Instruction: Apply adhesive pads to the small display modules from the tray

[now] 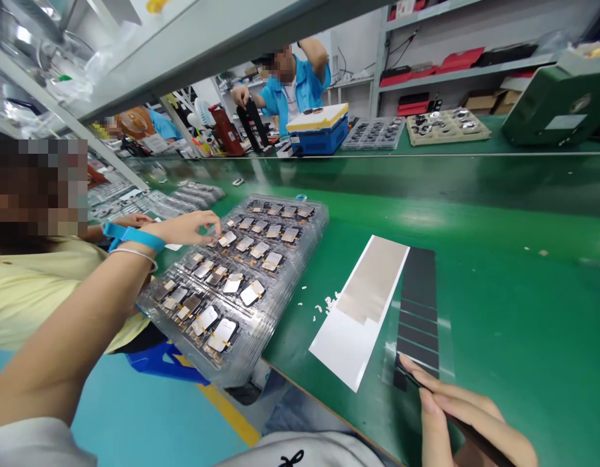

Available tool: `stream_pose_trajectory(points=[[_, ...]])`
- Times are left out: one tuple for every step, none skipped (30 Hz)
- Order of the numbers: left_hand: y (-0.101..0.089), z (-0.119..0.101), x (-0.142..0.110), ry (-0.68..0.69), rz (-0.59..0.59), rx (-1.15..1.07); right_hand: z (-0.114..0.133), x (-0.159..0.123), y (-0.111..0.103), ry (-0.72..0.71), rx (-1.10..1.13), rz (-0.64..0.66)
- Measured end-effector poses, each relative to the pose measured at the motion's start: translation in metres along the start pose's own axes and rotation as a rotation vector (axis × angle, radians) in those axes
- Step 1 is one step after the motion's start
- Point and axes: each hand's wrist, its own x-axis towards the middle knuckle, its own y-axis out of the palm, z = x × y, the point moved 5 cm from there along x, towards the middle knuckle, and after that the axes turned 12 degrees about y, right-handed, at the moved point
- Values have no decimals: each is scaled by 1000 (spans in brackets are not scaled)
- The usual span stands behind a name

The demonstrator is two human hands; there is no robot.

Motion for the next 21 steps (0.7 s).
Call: stream_pose_trajectory(points=[[0, -1, 0, 5, 4, 0, 0, 0, 0, 5, -6, 0], [0, -1, 0, 9, 3, 0, 1, 0, 1, 2, -14, 8], [0, -1, 1, 13, 0, -1, 2, 0, 2, -7, -18, 11], [1, -2, 1, 19, -4, 0, 4, -1, 2, -17, -16, -8], [1, -2, 2, 26, -6, 2, 6, -1, 3, -23, -15, -28], [1, -2, 2, 34, -7, 5, 8, -2, 4, -37, -11, -40], [2, -2, 2, 42, -9, 9, 9, -2, 4, -53, -8, -52], [1, -2, 2, 51, -12, 12, 10, -2, 4, -67, -6, -66], [1, -3, 1, 59, -20, 14, 9, -2, 5, -84, -10, -59], [0, -3, 0, 69, -34, 15, 9, -2, 6, -115, -13, -40], [-2, -4, -3, 81, -52, 15, 8, -2, 5, -144, -13, -33], [-4, -5, -6, 94, -75, 16, 7, -2, 5, -172, -15, -31], [-6, -7, -10, 107, -102, 19, 6, -2, 5, -190, -19, -26], [-10, -9, -15, 120, -135, 23, 5, -2, 6, -207, -23, -13], [-14, -11, -20, 133, -173, 29, 6, -3, 7, -215, -26, -6], [-20, -15, -25, 145, -215, 35, 8, -3, 8, -211, -29, -2], [-25, -20, -30, 159, -263, 41, 11, -3, 11, -203, -33, 11], [-30, -27, -34, 174, -314, 46, 15, -4, 13, -195, -27, 12], [-34, -37, -39, 190, -362, 49, 19, -4, 14, -185, -17, 2], [-36, -50, -44, 209, -403, 50, 23, -5, 15, -172, -6, -9], [-36, -67, -48, 232, -447, 49, 27, -5, 16, -159, 6, -15]])
